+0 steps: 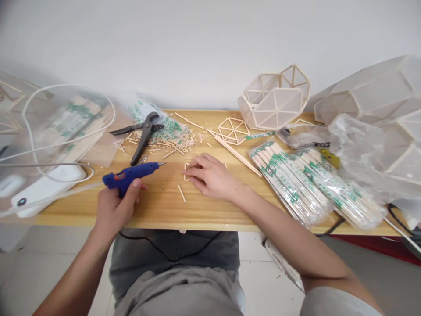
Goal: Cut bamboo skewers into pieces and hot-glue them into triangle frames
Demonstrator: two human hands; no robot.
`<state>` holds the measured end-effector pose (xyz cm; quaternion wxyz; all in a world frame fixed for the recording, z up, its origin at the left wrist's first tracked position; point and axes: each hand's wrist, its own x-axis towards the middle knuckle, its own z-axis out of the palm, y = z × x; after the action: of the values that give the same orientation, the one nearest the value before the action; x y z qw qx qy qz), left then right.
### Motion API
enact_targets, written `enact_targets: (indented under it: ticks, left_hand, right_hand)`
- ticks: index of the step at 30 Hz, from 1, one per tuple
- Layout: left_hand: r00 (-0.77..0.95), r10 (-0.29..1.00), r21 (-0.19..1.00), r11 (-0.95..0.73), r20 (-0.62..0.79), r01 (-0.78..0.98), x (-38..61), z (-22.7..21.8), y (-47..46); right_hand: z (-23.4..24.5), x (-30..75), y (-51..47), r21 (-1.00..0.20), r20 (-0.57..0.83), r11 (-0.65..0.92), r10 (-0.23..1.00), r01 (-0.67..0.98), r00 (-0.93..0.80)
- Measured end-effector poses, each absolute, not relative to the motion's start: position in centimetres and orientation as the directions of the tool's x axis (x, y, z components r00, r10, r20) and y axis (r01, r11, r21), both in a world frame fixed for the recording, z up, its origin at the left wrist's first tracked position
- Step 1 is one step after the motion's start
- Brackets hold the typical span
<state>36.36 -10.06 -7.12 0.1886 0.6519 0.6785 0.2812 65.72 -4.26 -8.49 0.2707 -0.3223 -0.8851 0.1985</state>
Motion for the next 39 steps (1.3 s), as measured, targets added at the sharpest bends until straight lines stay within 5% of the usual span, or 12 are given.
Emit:
enact_targets:
  ticks: [10, 21, 30, 39]
  left_hand:
    - [-0.023, 0.996, 0.492, -0.023, 0.088, 0.87, 40.3, -2.9, -1.9]
    - [-0.131, 0.99, 0.707, 0.06, 0.046, 0.705, 39.1, -3.4, 7.2]
    - [-0.194, 0.974, 0.418, 0.131, 0.113, 0.899, 35.3, -4.4, 6.7]
    - [-0.171, 0.981, 0.301, 0.136, 0.094, 0.944, 35.2, -5.7, 6.0]
  right_hand:
    - [-8.3, 65.7, -4.4, -0.505, 0.349, 0.721, 0.673, 0.474, -0.652]
    - [-8.5, 65.7, -4.4, -0.506, 0.343, 0.725, 0.666, 0.467, -0.663]
    - [-8.2, 65.6, -4.4, -0.518, 0.323, 0.71, 0.678, 0.476, -0.66]
    - [-8.2, 65.7, -4.5, -0.52, 0.307, 0.703, 0.684, 0.485, -0.662]
